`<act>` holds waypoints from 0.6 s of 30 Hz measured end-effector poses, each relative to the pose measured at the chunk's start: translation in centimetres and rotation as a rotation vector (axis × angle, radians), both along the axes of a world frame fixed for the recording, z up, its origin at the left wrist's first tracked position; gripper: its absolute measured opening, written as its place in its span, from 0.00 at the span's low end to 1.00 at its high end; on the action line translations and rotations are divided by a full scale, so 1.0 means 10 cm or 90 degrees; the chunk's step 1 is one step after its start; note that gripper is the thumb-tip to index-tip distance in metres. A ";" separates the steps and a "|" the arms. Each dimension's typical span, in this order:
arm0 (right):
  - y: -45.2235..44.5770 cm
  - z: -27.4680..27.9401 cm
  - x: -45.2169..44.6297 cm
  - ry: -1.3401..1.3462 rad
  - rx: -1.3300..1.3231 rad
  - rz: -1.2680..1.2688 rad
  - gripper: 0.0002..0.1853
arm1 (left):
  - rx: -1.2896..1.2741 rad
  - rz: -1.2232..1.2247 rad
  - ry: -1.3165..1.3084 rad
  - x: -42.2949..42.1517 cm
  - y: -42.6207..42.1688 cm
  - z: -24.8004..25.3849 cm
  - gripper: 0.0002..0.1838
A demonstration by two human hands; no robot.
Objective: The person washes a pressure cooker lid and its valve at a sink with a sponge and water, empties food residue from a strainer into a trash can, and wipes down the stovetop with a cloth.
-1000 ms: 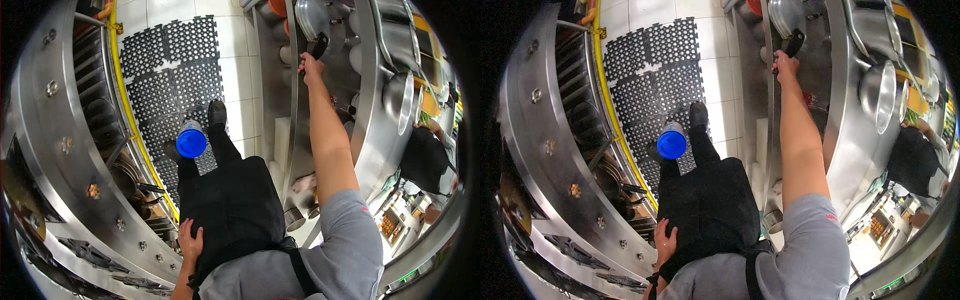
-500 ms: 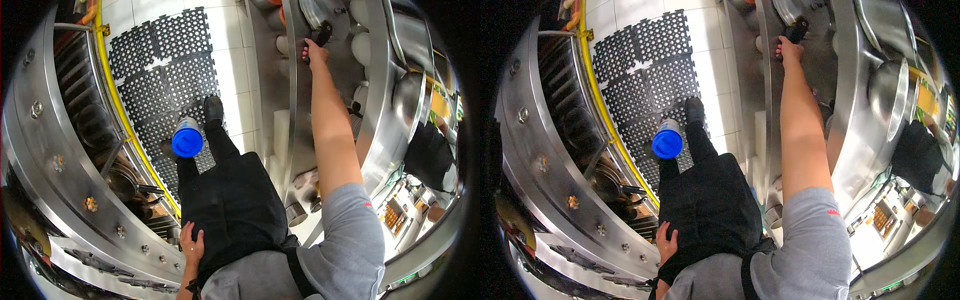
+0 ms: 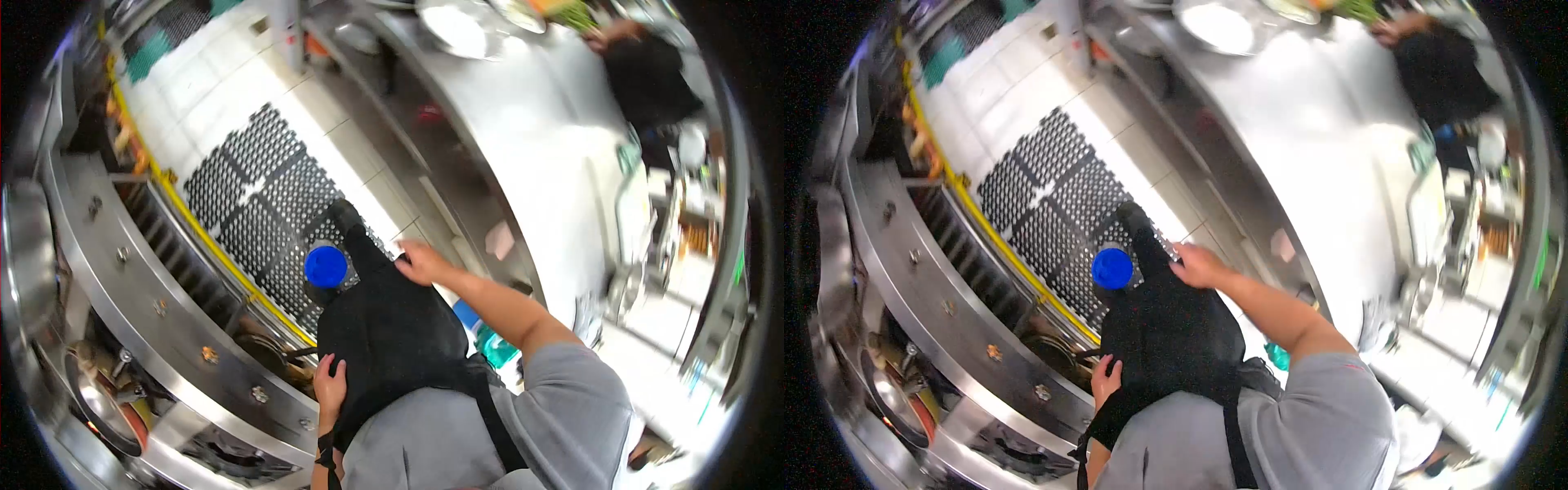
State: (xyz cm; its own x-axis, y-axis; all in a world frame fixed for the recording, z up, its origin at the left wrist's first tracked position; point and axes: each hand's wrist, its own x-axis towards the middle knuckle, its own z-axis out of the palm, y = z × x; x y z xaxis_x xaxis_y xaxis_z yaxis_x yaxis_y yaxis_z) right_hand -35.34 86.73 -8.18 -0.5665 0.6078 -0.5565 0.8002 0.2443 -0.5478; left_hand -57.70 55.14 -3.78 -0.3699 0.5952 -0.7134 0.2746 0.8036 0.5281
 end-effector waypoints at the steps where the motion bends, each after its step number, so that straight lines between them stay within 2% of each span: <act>1: -0.36 0.28 0.24 -0.030 -0.076 -0.066 0.26 | -0.032 0.030 -0.033 -0.06 0.06 0.06 0.23; 2: -0.75 0.39 0.57 -0.008 -0.040 -0.092 0.25 | -0.067 0.061 -0.063 -0.13 0.08 0.13 0.23; 4: -1.35 0.73 1.13 -0.154 -0.106 -0.178 0.25 | -0.016 0.001 -0.067 -0.21 -0.01 -0.01 0.24; 6: -1.86 0.97 1.64 -0.223 -0.121 -0.217 0.24 | 0.010 -0.062 -0.106 -0.23 -0.08 -0.18 0.24; 8: -2.26 1.14 2.03 -0.221 -0.055 -0.220 0.22 | 0.085 -0.152 -0.087 -0.18 -0.03 -0.23 0.24; 10: -2.49 1.27 2.25 -0.219 -0.075 -0.355 0.25 | 0.147 -0.236 -0.071 -0.07 0.01 -0.31 0.25; 12: -2.66 1.25 2.41 -0.175 0.100 -0.335 0.22 | 0.163 -0.273 -0.067 0.05 0.05 -0.24 0.26; 13: -2.74 1.03 2.59 -0.074 0.092 -0.362 0.16 | 0.155 -0.327 -0.023 0.10 0.07 -0.20 0.27; 14: -2.85 0.60 2.90 -0.034 0.005 -0.400 0.14 | 0.105 -0.340 -0.032 0.15 0.07 -0.17 0.28; 15: -2.88 0.53 2.97 0.029 -0.033 -0.448 0.16 | 0.098 -0.347 0.009 0.23 0.04 -0.22 0.29; 16: -2.79 0.88 2.75 0.133 0.045 -0.352 0.18 | 0.092 -0.333 0.029 0.31 0.04 -0.05 0.28; 18: -2.69 0.67 2.86 0.085 -0.008 -0.266 0.18 | 0.092 -0.286 0.044 0.46 -0.04 -0.12 0.27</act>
State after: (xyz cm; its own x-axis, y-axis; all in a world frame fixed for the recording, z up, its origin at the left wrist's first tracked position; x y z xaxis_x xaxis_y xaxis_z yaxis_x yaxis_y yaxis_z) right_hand -6.75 59.87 -1.50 -0.3408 0.7938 -0.5038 0.7503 -0.0933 -0.6545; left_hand -53.06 54.73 -4.98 -0.0962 0.7981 -0.5948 0.6162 0.5170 0.5941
